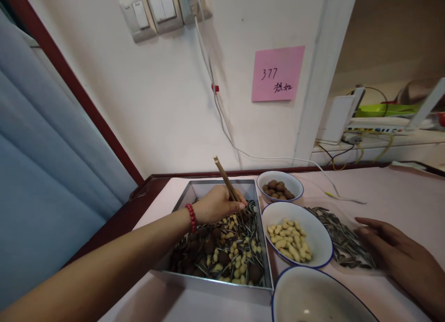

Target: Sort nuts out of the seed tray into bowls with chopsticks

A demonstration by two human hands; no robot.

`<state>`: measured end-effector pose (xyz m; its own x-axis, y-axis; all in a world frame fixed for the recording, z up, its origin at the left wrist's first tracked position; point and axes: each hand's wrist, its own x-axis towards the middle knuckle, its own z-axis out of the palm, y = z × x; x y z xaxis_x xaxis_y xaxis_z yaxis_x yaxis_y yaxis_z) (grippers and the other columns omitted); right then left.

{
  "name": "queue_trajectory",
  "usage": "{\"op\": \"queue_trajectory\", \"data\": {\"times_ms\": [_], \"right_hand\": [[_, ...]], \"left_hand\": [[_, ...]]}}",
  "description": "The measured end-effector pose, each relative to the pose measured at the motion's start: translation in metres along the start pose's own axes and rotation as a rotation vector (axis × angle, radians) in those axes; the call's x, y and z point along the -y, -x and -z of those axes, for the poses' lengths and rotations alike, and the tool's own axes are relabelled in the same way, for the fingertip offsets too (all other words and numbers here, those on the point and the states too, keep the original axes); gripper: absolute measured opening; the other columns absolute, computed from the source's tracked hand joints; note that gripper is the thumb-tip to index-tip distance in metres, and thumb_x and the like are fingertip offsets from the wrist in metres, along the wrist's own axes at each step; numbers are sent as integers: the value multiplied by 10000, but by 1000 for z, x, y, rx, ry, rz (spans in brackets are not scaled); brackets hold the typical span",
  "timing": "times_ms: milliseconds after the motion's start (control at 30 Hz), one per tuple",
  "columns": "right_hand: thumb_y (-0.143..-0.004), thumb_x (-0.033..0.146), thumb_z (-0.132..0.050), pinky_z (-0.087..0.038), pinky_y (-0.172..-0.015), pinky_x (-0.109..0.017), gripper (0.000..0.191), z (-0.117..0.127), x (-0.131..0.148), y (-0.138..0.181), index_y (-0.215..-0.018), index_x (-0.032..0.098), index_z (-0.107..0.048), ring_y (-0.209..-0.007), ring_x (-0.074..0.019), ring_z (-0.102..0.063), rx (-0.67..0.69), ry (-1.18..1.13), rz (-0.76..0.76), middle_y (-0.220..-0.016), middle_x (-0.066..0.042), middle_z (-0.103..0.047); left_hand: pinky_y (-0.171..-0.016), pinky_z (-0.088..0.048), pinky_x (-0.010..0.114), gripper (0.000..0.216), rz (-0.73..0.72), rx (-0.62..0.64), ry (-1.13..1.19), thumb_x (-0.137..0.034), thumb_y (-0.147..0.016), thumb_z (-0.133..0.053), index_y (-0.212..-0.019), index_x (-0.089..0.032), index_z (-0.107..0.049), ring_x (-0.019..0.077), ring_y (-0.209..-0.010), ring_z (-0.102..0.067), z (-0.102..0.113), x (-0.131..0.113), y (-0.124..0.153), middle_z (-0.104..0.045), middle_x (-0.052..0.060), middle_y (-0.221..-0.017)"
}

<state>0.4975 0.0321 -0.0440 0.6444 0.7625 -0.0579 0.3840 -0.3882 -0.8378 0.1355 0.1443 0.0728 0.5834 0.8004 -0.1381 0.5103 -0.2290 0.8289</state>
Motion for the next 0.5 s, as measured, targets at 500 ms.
{"op": "queue_trajectory", "data": {"times_ms": [500], "right_hand": [[-511,708,-517,-558,-791,-373,677,0,4,2,-963,251,-731,-946,-297,-722,-24,65,39,-1000,-47,-786]], "left_hand": [[-622,-449,254,165,-3,78,47,-261,-806,-683,-910,-143,-733,146,-674,-580,-5,17,3,-683,25,-751]]}}
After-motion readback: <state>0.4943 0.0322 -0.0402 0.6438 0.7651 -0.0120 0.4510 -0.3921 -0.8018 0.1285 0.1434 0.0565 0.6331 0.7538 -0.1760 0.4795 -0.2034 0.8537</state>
